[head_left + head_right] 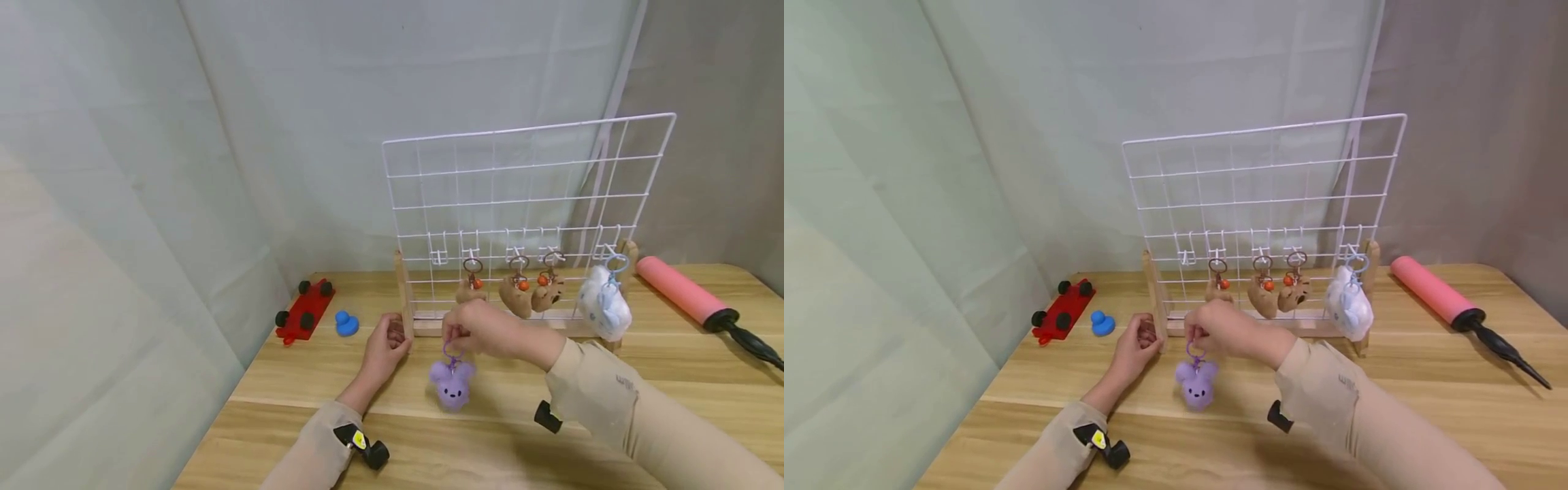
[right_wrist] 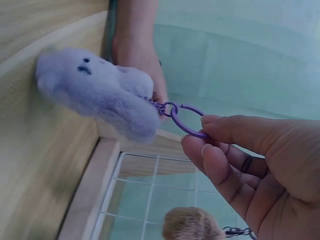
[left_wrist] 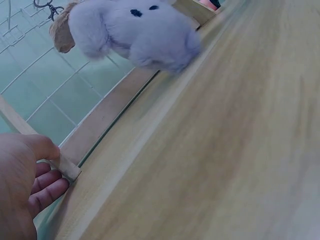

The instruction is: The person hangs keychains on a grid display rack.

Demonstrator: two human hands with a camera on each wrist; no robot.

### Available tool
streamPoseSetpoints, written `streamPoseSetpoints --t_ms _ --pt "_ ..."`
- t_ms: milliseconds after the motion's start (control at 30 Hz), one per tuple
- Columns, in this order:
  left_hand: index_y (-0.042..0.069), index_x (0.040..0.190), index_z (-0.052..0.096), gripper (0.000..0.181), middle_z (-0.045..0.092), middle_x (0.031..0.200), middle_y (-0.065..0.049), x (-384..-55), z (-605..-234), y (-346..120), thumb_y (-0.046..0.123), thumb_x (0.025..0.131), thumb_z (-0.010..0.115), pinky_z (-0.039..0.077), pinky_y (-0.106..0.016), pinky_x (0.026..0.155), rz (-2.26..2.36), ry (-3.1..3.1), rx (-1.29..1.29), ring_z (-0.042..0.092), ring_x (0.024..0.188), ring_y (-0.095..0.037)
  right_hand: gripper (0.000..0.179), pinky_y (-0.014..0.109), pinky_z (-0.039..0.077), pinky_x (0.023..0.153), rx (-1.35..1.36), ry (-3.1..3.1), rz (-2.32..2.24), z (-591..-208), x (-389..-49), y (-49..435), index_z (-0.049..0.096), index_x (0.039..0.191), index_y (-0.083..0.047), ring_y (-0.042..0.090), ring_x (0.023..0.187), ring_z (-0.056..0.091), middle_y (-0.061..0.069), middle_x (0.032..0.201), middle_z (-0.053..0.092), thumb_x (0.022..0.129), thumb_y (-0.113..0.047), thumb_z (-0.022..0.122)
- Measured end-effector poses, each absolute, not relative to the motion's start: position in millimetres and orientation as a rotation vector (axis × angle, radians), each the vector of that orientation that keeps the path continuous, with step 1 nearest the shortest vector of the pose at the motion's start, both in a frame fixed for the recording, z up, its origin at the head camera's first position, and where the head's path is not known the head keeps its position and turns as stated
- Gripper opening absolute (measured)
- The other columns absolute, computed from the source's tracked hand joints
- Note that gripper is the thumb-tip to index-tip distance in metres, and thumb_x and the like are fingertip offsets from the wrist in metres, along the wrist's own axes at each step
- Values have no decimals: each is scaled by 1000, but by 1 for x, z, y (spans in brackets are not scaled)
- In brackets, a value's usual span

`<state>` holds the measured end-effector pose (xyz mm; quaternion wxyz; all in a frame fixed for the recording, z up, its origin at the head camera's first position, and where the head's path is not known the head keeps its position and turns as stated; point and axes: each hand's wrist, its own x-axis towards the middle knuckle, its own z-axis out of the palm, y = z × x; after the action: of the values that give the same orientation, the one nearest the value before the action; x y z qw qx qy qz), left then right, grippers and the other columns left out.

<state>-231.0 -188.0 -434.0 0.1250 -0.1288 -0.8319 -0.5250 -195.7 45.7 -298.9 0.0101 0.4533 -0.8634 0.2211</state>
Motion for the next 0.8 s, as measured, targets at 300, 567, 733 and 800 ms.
streamPoseSetpoints --t_ms 300,567,733,800 --pt "-2 119 48 42 62 98 -23 -230 -433 -188 -5 82 68 50 -14 65 -1533 -2427 -371 58 77 -16 9 16 45 60 1392 -2721 656 -277 -200 48 65 78 -16 -1 65 51 -9 72 63 86 -16 70" --pt "-2 118 49 41 63 95 -23 -229 -435 -186 -4 82 69 51 -14 64 -1524 -2417 -386 57 75 -12 7 19 48 64 1342 -2734 632 -259 -200 49 67 82 -14 3 69 55 -8 76 64 87 -10 69" --pt "-2 118 49 41 63 95 -23 -230 -435 -186 -5 82 68 50 -14 64 -1518 -2408 -385 56 75 -11 6 19 49 62 1323 -2699 621 -248 -204 47 67 83 -13 5 67 57 -5 75 65 87 -9 68" --pt "-1 118 49 41 63 96 -22 -230 -435 -187 -5 82 68 50 -14 64 -1520 -2407 -380 56 75 -11 5 20 49 62 1299 -2716 657 -243 -206 46 67 84 -12 6 66 57 -4 74 66 88 -11 68"
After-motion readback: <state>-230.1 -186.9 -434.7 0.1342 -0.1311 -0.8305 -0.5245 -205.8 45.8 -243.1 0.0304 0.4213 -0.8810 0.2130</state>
